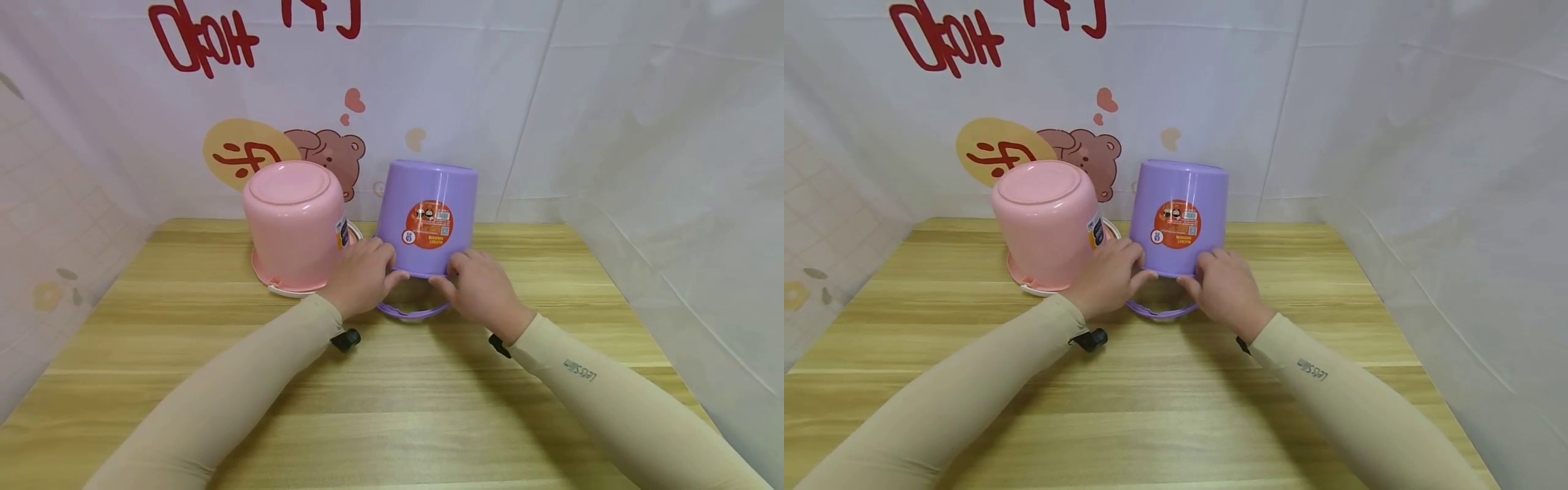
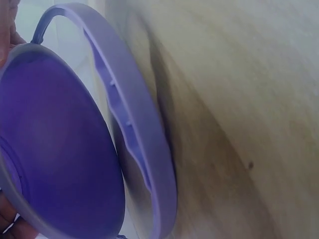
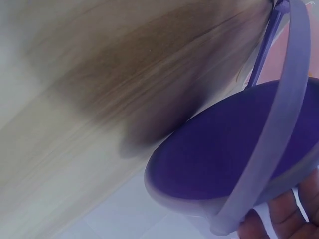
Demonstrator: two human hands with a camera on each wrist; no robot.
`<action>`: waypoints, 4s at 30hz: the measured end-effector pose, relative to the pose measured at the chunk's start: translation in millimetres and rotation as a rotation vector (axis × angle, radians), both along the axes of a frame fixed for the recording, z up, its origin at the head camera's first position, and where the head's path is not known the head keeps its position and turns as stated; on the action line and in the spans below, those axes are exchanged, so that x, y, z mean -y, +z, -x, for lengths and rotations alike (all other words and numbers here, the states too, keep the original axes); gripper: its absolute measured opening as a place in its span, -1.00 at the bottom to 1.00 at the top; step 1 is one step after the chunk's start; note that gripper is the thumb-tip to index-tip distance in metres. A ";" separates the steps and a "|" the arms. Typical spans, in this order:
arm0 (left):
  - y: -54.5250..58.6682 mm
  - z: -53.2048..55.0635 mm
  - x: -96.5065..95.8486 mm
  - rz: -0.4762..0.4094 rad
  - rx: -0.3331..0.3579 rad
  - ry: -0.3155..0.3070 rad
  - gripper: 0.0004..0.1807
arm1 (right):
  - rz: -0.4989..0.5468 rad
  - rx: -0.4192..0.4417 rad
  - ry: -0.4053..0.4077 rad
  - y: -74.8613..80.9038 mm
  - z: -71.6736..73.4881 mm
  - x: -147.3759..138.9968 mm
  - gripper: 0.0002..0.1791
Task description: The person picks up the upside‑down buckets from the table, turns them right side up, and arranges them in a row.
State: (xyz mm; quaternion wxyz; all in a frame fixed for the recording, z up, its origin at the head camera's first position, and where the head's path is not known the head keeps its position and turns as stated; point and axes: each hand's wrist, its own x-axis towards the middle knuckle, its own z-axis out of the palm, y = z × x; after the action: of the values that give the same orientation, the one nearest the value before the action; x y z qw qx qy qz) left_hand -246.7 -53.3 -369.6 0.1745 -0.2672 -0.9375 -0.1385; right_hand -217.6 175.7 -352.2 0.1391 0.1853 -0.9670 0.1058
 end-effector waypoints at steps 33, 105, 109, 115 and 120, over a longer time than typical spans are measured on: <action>8.5 -5.5 4.9 -0.153 -0.078 -0.052 -0.56 | 0.197 -0.276 0.168 3.2 -1.2 -2.2 -0.65; 10.7 -12.8 5.4 -0.161 -0.077 -0.048 -0.53 | 0.230 -0.270 0.201 5.3 -6.6 -4.5 -0.65; 11.3 -14.3 5.5 -0.152 -0.083 -0.047 -0.55 | 0.221 -0.270 0.203 5.7 -7.5 -4.3 -0.65; 12.9 -15.3 5.8 -0.153 -0.099 -0.057 -0.58 | 0.215 -0.251 0.194 7.5 -8.9 -4.3 -0.64; 14.7 -15.9 6.0 -0.160 -0.097 -0.061 -0.53 | 0.231 -0.253 0.189 9.0 -10.6 -3.1 -0.65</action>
State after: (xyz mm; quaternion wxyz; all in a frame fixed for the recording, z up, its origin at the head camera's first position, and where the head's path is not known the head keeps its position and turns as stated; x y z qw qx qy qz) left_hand -230.8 -59.3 -354.8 0.2363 -0.2871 -0.9054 -0.2050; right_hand -207.0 178.8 -343.2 0.2692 0.2701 -0.9015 0.2045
